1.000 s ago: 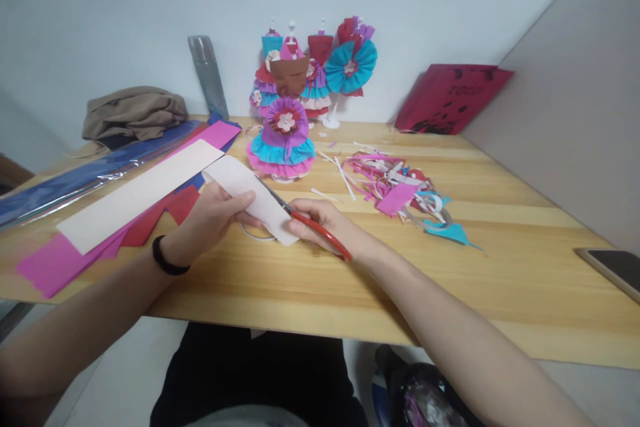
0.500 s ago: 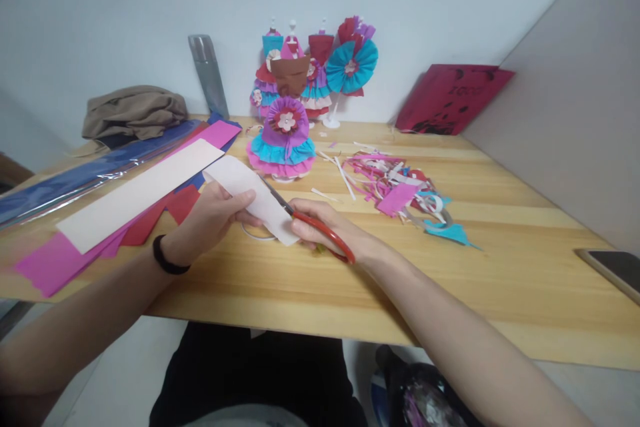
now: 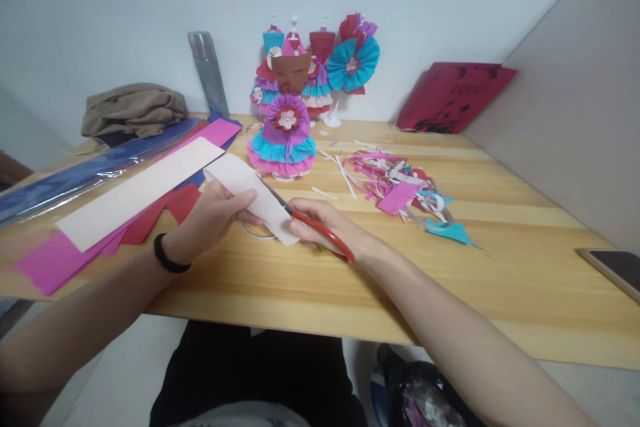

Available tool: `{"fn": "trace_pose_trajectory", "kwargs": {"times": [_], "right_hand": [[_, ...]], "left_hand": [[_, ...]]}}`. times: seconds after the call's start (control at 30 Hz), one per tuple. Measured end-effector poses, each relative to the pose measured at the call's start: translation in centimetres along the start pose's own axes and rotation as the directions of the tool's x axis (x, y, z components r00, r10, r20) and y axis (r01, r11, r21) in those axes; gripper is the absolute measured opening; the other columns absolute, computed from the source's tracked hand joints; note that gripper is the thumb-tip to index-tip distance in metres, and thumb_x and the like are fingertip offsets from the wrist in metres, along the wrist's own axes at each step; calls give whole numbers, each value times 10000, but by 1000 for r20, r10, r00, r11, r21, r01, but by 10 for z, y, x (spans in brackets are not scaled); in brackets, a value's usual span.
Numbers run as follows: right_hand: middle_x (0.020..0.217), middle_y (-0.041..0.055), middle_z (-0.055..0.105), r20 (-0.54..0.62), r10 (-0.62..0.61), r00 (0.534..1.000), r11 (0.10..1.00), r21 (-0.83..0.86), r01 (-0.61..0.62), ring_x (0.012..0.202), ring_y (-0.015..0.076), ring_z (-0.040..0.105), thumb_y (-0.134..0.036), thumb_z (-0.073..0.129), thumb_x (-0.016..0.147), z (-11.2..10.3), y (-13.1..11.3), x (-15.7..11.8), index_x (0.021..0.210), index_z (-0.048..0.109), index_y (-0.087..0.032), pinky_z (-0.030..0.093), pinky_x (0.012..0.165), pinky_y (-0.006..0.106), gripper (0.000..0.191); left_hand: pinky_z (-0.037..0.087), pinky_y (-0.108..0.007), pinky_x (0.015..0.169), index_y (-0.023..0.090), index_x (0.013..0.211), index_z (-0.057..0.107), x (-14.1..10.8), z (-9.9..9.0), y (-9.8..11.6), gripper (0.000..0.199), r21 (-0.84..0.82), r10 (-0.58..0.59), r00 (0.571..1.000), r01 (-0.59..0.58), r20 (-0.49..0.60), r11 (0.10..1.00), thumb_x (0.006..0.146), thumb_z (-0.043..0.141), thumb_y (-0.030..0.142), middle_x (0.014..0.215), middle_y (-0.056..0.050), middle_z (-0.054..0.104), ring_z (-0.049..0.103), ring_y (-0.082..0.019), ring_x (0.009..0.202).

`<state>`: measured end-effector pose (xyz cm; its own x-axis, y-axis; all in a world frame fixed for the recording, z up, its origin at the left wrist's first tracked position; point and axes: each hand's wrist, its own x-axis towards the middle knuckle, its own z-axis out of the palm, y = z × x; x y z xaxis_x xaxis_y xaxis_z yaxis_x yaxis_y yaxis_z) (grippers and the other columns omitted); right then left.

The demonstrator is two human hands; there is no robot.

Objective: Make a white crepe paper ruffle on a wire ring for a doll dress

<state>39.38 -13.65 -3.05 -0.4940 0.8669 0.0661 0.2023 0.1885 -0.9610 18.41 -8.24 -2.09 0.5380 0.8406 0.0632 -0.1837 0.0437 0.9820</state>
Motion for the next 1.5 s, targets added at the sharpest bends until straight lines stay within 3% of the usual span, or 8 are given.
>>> {"fn": "trace_pose_trajectory", "kwargs": {"times": [0.43,1.13,1.3,1.5], "right_hand": [[605,-39,413,-50,66,997,998,-6,-66,466,73,354,-733,551,770,2,0,1,815,536,-192,244,408,237,543],[522,-75,392,-75,55,996,996,80,-49,397,43,295,-590,602,828,3,10,1,824,561,-160,201,366,199,432],[533,-65,414,-93,91,991,994,69,-85,400,46,314,-640,583,813,6,4,-1,797,537,-168,214,369,204,475],[597,-34,456,-35,34,999,997,70,-31,433,66,398,-689,534,814,5,1,-3,797,516,-169,274,390,213,521]], "left_hand": [[614,-264,591,64,978,635,0,1,1,317,-2,-25,1000,25,-12,1000,757,696,283,896,-130,739,728,-234,771],[612,-268,591,60,990,631,-1,0,1,352,-22,-19,1000,18,-7,1000,748,717,301,939,-147,735,726,-243,797],[607,-253,594,57,967,626,-1,1,1,348,-46,-28,1000,28,-3,999,747,724,307,946,-154,735,726,-238,800],[605,-250,589,66,972,635,-1,2,1,342,-61,-41,999,42,18,997,747,726,307,928,-145,740,729,-238,790]]}}
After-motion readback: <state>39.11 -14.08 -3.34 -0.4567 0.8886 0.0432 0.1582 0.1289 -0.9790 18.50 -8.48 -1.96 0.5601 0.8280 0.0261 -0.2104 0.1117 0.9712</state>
